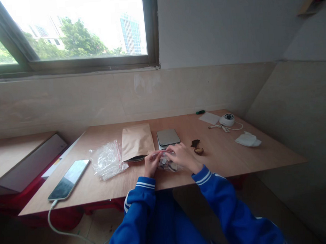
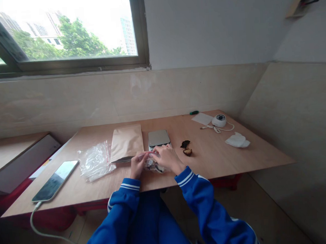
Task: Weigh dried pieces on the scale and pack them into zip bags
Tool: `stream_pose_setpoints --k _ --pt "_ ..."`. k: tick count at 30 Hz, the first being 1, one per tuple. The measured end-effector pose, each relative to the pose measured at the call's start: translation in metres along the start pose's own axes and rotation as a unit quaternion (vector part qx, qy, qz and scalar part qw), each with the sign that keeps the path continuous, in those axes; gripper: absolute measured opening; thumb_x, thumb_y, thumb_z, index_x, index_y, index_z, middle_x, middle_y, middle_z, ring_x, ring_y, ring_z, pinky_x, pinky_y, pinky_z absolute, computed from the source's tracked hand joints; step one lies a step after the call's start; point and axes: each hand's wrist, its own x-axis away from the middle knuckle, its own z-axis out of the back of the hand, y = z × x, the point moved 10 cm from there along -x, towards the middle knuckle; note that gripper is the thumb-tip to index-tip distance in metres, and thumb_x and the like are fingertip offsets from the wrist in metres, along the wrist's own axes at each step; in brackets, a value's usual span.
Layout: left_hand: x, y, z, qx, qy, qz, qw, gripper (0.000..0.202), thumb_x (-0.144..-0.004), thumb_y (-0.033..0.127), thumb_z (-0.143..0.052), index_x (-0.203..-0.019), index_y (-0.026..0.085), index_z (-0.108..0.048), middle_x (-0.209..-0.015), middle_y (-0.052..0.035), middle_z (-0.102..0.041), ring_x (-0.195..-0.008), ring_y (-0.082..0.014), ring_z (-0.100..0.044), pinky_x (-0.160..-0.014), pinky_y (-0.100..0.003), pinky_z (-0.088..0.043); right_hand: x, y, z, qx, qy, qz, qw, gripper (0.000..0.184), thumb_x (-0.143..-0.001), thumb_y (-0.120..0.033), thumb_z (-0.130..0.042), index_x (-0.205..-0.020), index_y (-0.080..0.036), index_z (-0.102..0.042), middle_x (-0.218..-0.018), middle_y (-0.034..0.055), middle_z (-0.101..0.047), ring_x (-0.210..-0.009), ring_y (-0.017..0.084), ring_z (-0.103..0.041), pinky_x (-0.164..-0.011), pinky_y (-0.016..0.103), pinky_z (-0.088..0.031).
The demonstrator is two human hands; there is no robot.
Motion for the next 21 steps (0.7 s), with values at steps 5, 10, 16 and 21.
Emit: stream_pose_setpoints --k 5,10,16,21 --pt "0.003 0.011 0.003 -0.052 0.008 -0.042 0.998 0.022 -0.078 0.039 -0.065 -0.086 0.022 -0.075 -0.084 -0.005 -0.073 -0.079 -0.0199 -0.065 -0.076 -0.031 -0.049 -0.01 -0.008 -0.011 0.047 -0.022 0.014 0.999 0.018 -0.094 -0.029 -0.048 -0.091 -0.02 -0.064 -0.083 0.0058 -0.07 -0.079 0.018 -0.061 -0.08 0.03 -0.032" --pt "0.005 0.011 0.003 -0.098 0.019 -0.073 0.992 0.019 -0.078 0.039 -0.065 -0.082 0.023 -0.073 -0.081 -0.0043 -0.071 -0.076 -0.0188 -0.061 -0.073 -0.03 -0.047 -0.01 -0.01 -0.011 0.069 -0.024 0.011 0.997 0.017 -0.091 -0.019 -0.048 -0.085 -0.02 -0.064 -0.077 0.0053 -0.07 -0.074 0.018 -0.059 -0.073 0.028 -0.029" --pt "0.007 0.016 0.002 -0.133 0.022 -0.098 0.986 0.016 -0.079 0.038 -0.064 -0.08 0.024 -0.072 -0.078 -0.0036 -0.069 -0.073 -0.0172 -0.06 -0.068 -0.026 -0.046 -0.009 -0.006 -0.012 0.041 -0.023 0.011 0.999 0.019 -0.093 -0.022 -0.047 -0.087 -0.02 -0.065 -0.075 0.0036 -0.07 -0.069 0.017 -0.06 -0.074 0.028 -0.031" --pt "0.007 0.016 0.004 -0.144 0.032 -0.103 0.984 0.018 -0.082 0.037 -0.061 -0.081 0.022 -0.07 -0.079 -0.0036 -0.068 -0.075 -0.0165 -0.061 -0.072 -0.026 -0.046 -0.003 0.008 -0.011 -0.019 -0.03 0.01 0.999 0.023 -0.094 -0.037 -0.049 -0.091 -0.022 -0.067 -0.081 0.0026 -0.072 -0.076 0.018 -0.065 -0.075 0.026 -0.036"
